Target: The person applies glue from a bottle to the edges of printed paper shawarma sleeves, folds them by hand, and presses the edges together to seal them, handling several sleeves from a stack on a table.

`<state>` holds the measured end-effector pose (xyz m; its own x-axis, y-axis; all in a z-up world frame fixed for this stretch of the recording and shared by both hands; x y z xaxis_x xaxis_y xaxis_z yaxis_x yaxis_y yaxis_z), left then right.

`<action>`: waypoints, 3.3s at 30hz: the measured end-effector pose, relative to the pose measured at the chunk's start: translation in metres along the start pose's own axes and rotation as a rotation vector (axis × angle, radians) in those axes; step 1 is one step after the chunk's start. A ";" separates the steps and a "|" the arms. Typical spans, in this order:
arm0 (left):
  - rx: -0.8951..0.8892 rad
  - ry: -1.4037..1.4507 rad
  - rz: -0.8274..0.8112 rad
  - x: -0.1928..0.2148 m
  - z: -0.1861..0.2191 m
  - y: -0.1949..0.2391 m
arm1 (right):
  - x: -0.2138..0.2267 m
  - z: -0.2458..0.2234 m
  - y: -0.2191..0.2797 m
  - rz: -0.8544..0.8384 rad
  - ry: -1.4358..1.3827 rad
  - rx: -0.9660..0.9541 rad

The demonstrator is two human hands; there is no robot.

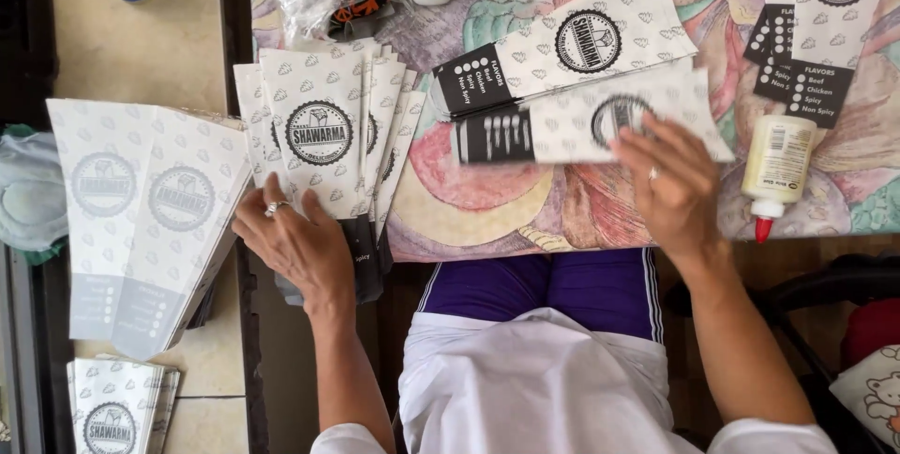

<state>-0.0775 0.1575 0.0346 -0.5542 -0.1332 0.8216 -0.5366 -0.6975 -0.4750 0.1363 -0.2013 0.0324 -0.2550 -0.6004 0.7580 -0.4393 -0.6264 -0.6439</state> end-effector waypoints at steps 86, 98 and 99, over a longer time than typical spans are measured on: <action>-0.215 0.722 -1.056 -0.103 0.169 -0.002 | -0.069 -0.078 0.052 0.203 -0.964 -0.826; -0.555 0.844 -0.859 -0.044 0.158 0.037 | 0.042 0.084 0.111 0.227 -0.518 -0.818; -0.644 0.863 -0.779 -0.040 0.157 0.043 | 0.048 0.106 0.123 0.066 -0.346 -0.779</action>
<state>0.0211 0.0223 0.0309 -0.0614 0.8001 0.5967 -0.9670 0.1004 -0.2341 0.1616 -0.3600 -0.0221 -0.0792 -0.8212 0.5651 -0.9319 -0.1403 -0.3346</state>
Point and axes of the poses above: each hand's wrist, its own y-axis away from the middle knuckle, its own x-axis out of the back of the hand, z = x × y, the point moved 3 cm from there along -y, towards the middle knuckle, and after that the axes turned 8 degrees about y, right-handed, at the moved point
